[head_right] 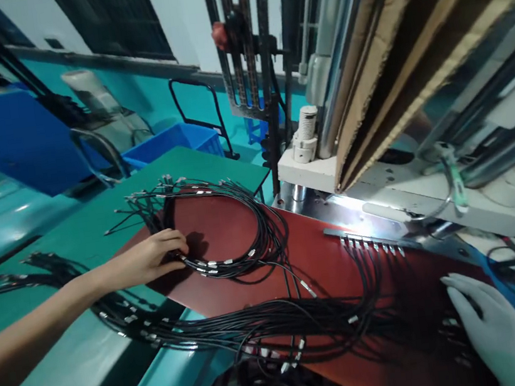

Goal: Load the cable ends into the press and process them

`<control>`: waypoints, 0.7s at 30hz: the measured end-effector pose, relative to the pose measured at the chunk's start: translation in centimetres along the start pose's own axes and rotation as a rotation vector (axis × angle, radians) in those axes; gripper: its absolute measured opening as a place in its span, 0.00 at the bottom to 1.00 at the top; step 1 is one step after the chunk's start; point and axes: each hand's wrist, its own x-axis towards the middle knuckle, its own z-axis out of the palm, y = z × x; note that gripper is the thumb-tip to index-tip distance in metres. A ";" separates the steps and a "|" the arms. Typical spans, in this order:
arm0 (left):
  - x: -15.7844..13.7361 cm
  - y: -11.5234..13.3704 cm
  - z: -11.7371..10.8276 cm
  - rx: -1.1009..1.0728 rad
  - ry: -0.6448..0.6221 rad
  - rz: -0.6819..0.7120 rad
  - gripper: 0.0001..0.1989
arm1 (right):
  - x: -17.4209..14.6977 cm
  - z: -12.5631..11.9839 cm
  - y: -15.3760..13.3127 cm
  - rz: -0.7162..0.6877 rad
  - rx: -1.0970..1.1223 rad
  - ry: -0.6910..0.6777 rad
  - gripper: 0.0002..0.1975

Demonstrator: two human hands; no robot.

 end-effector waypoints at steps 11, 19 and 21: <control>7.0 10.3 4.2 -0.057 0.048 0.023 0.28 | 0.4 -2.5 -4.1 -0.065 -0.114 0.250 0.12; 13.7 11.6 4.7 -0.285 0.159 -0.403 0.40 | -0.1 -0.6 -25.7 -0.419 0.118 -0.417 0.16; 13.9 11.5 4.4 -0.366 0.171 -0.405 0.33 | 0.7 1.0 -27.2 -0.370 0.201 -0.518 0.11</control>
